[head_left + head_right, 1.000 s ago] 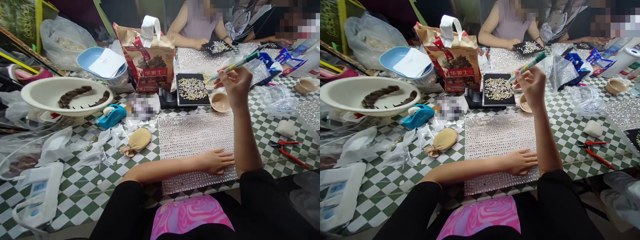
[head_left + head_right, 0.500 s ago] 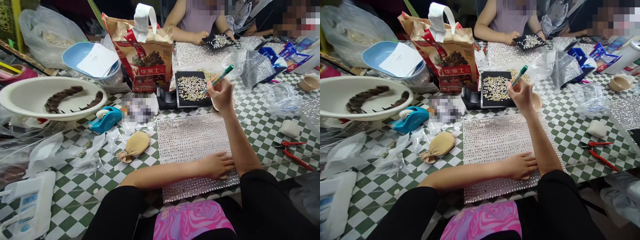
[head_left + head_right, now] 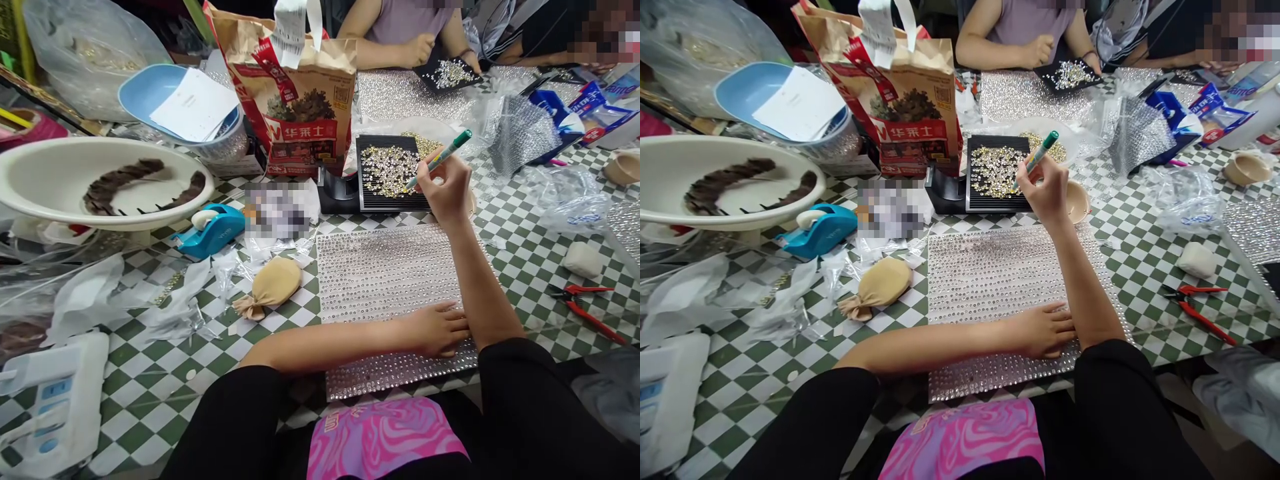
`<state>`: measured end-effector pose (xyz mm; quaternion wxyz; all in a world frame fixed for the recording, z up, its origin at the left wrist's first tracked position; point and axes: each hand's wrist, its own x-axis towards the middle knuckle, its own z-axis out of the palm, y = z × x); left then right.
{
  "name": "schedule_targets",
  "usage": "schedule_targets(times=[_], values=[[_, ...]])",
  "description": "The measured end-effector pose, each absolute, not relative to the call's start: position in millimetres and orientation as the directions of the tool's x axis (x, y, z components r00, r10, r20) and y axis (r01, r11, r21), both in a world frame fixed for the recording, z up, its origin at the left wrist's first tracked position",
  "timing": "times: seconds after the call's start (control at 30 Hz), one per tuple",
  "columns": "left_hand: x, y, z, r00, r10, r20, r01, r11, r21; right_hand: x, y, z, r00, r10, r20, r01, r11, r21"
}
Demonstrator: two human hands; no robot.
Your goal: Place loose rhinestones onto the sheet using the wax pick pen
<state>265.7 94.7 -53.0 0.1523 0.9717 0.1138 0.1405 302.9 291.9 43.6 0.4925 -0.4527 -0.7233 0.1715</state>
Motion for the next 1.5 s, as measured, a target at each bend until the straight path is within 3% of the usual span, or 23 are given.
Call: schedule_targets(times=[1.0, 1.37, 1.5], values=[[267.1, 96.1, -58.2, 0.925, 0.236, 0.298, 0.148, -0.946, 0.289, 306.9, 297.6, 35.9, -0.031, 0.811, 0.584, 0.471, 0.527, -0.707], [268.4, 97.2, -61.5, 0.925, 0.257, 0.28, 0.117, -0.894, 0.433, 310.5, 272.4, 44.3, -0.013, 0.804, 0.595, 0.297, 0.571, -0.765], [266.1, 96.3, -56.3, 0.912, 0.294, 0.287, 0.112, -0.85, 0.514, 328.4, 257.0, 44.4, -0.021, 0.8, 0.599, 0.316, 0.574, -0.755]])
